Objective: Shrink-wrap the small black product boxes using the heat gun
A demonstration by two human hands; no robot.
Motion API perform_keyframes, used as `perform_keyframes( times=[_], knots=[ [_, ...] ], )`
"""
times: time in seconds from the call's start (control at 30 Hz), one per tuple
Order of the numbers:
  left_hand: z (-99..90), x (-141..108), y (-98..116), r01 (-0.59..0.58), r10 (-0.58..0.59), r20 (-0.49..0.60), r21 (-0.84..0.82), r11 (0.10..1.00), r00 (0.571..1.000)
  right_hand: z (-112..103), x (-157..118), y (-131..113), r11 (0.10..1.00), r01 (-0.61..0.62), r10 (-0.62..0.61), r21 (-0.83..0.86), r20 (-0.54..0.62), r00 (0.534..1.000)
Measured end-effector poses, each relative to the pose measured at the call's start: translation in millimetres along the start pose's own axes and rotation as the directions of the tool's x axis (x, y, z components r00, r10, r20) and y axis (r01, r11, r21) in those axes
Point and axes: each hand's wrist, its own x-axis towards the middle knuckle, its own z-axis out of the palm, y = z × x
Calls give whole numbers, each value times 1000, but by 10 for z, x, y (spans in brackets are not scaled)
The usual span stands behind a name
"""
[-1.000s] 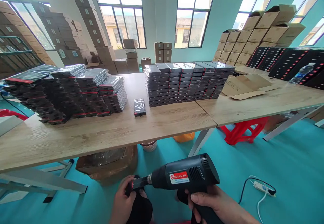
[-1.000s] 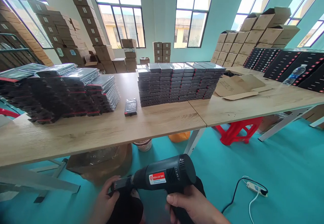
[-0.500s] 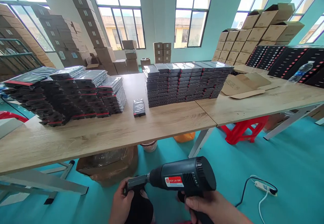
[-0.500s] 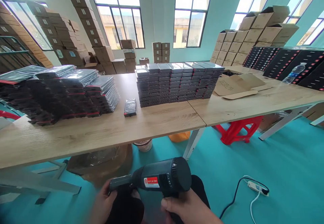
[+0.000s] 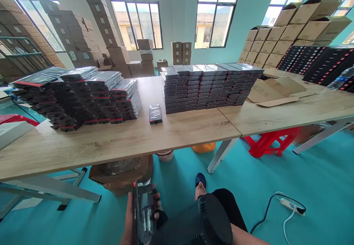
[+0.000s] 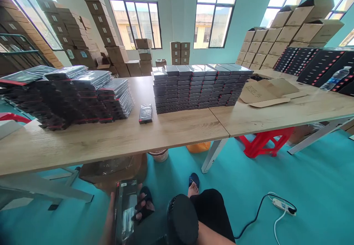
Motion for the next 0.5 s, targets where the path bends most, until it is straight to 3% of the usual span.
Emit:
perform_keyframes(
  times=[0.1, 0.17, 0.27, 0.33, 0.4, 0.5],
  knots=[
    [-27, -62, -12, 88, -81, 67, -109, 990, 994, -40, 117, 80, 999, -47, 47, 6, -32, 998],
    [-63, -54, -51, 116, -109, 79, -84, 990, 991, -24, 291, 68, 999, -54, 54, 7, -68, 996],
    [-113, 23, -124, 124, -124, 9, -48, 991, 992, 51, 544, -68, 997, 17, -5, 71, -163, 987],
    [-127, 74, -151, 77, -84, -110, -63, 995, 990, 100, 603, -195, 997, 5, 3, 73, -104, 995],
    [-132, 92, -140, -13, -6, -209, -89, 996, 978, 117, 545, -291, 999, -51, 50, 14, 48, 998],
    [-161, 63, -59, -115, 71, -235, -179, 977, 970, 35, 343, -284, 982, -61, 92, -177, 168, 981]
  ],
)
